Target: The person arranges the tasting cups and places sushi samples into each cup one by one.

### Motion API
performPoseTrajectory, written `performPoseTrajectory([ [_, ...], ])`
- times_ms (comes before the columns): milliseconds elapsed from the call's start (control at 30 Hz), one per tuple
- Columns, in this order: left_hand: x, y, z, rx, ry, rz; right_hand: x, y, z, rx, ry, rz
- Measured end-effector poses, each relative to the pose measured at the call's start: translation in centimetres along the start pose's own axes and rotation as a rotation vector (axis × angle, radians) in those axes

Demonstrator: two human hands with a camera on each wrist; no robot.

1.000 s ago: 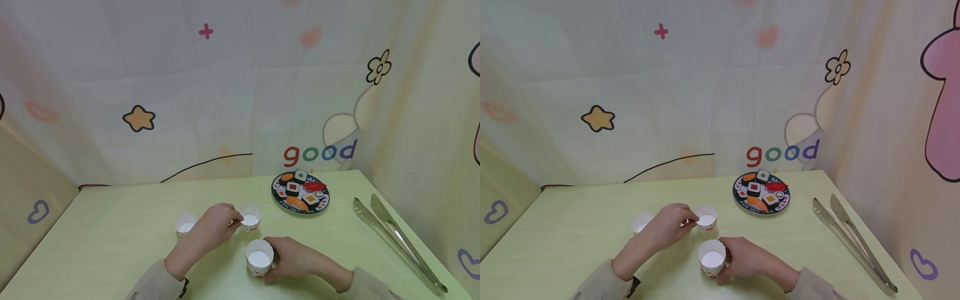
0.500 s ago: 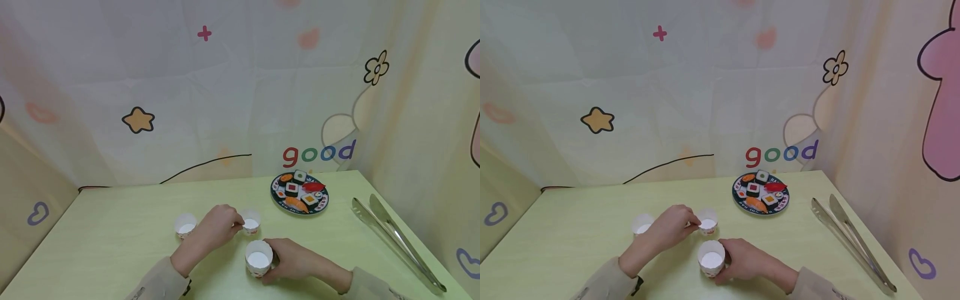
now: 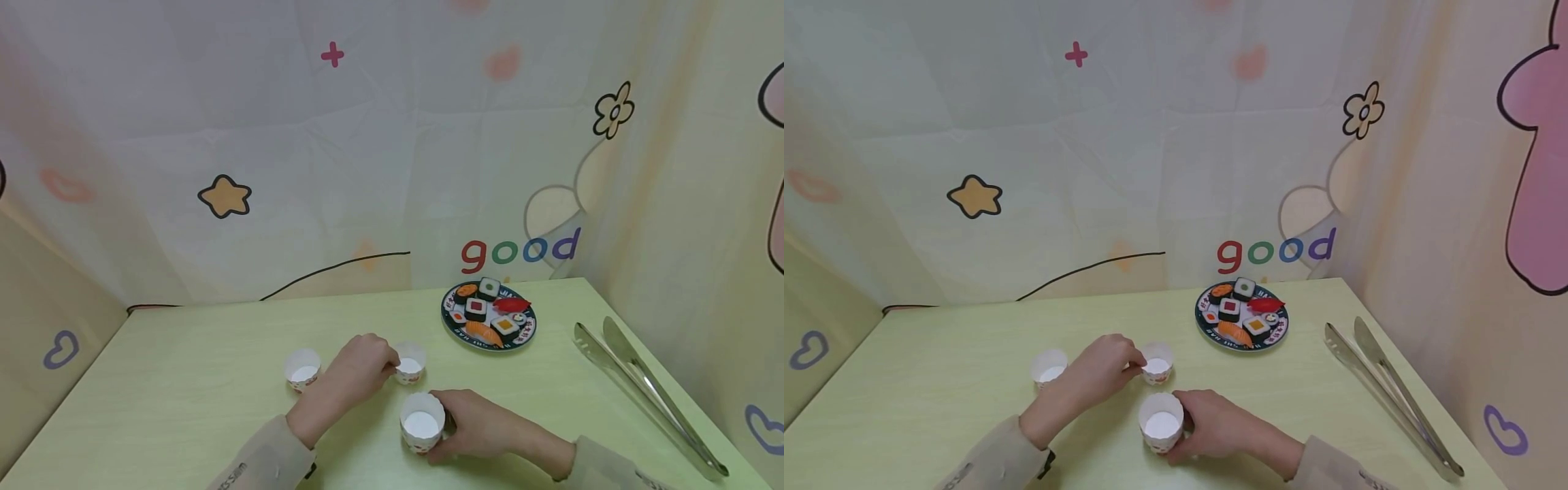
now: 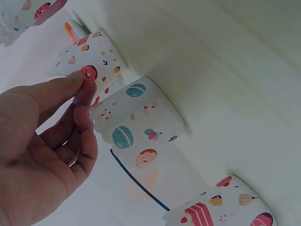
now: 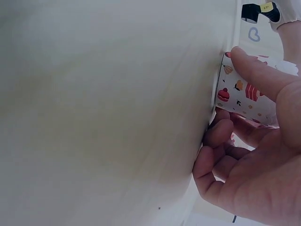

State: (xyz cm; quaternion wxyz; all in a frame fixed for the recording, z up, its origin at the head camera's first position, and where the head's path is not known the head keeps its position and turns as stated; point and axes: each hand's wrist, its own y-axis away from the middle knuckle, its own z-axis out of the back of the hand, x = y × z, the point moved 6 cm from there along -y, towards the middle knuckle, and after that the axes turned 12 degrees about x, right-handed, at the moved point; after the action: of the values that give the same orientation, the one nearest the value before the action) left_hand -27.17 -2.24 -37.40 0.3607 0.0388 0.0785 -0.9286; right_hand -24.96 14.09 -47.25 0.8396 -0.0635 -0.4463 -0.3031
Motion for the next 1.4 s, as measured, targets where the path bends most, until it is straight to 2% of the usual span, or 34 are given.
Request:
performPoseTrajectory([
  [133,0.1,-0.2,-0.2,0.003,-0.01,0.012,-0.4,-0.1,-0.1,-0.004,-0.008,-0.019],
  [367,0.3,-0.2,-0.4,-0.003,-0.014,0.029,4.5,1.1,0.6,0.0,-0.033,-0.116],
  [400,0.2,-0.2,-0.3,-0.004,-0.012,0.029,4.6,1.1,0.6,0.002,-0.037,-0.116],
  [633,0.1,0.0,-0.2,0.023,0.0,0.052,3.0,1.1,0.6,0.019,0.001,-0.062],
  [867,-0.5,0.5,0.3,0.006,0.028,0.023,-0.4,0.7,0.1,0.015,-0.09,-0.087],
  [967,-0.8,0.7,0.6,-0.01,0.043,0.009,-0.9,0.6,0.0,0.008,-0.136,-0.082],
  [1100,-1.3,1.1,1.0,-0.023,0.07,-0.009,0.4,0.9,0.1,-0.003,-0.175,-0.065],
  [1267,-1.8,1.6,1.3,-0.005,0.11,-0.013,3.1,1.4,0.3,-0.029,-0.192,-0.085],
  [1400,-2.2,2.0,1.5,0.004,0.147,-0.023,4.2,1.6,0.3,-0.056,-0.206,-0.098],
])
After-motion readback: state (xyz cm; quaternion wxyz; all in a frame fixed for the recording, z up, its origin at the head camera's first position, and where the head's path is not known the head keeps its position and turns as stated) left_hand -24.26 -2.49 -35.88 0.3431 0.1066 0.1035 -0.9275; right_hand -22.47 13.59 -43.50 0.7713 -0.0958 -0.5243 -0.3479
